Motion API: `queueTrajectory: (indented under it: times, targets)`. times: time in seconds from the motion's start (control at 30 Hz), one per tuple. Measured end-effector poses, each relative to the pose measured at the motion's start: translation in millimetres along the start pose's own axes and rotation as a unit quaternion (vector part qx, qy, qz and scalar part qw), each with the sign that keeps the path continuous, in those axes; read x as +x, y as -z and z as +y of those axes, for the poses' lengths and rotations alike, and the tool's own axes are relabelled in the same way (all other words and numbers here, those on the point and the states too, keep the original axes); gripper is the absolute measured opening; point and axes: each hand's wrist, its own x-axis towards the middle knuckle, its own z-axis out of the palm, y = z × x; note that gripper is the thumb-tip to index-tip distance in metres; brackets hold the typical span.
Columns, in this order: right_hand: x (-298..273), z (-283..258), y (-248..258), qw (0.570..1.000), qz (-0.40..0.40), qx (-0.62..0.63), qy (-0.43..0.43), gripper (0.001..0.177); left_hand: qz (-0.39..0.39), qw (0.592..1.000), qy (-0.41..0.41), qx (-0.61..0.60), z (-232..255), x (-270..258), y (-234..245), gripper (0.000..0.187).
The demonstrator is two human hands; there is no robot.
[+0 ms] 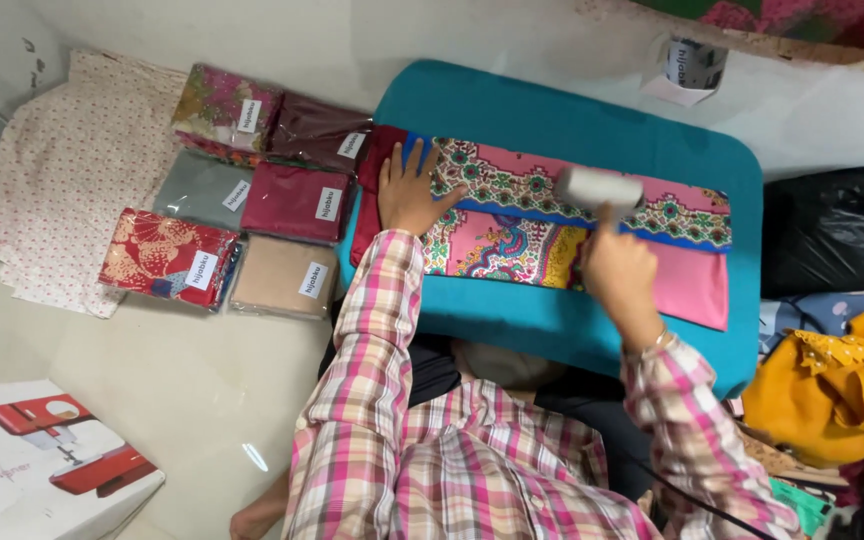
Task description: Folding fabric items and cleaning them with a lint roller
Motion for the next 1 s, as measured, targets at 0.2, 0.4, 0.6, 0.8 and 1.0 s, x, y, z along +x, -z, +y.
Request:
queueTrajectory:
  times: [0.2, 0.4, 0.6, 0.8, 1.0]
  targets:
    - [3.7, 40.7, -12.4, 0.999, -0.015, 0.010, -0.044, 0.056, -0.030, 0.999, -0.011, 0.008, -0.9, 1.4, 6.4, 0.094]
    - [-27.1, 69.7, -5.2, 0.992, -0.041, 0.040, -0.112, 0.057, -0.024, 1.000, 0.001, 0.001, -1.2, 2.1, 2.3, 0.096]
    - [17.0, 127.6, -43.7, 0.989, -0.028, 0.043, -0.141, 0.052, -0.040, 0.999, 0.002, -0.006, 0.4, 1.8, 7.3, 0.094]
    - [-90.0, 97.3, 3.0, 0.992, -0.058, 0.020, -0.114, 0.054, -0.030, 1.000, 0.001, -0.002, 0.3, 1.3, 5.7, 0.093]
    - [-112.6, 95.5, -16.5, 0.994, -0.013, 0.009, -0.107, 0.055, -0.045, 0.999, 0.004, -0.008, 4.2, -1.4, 14.5, 0.093]
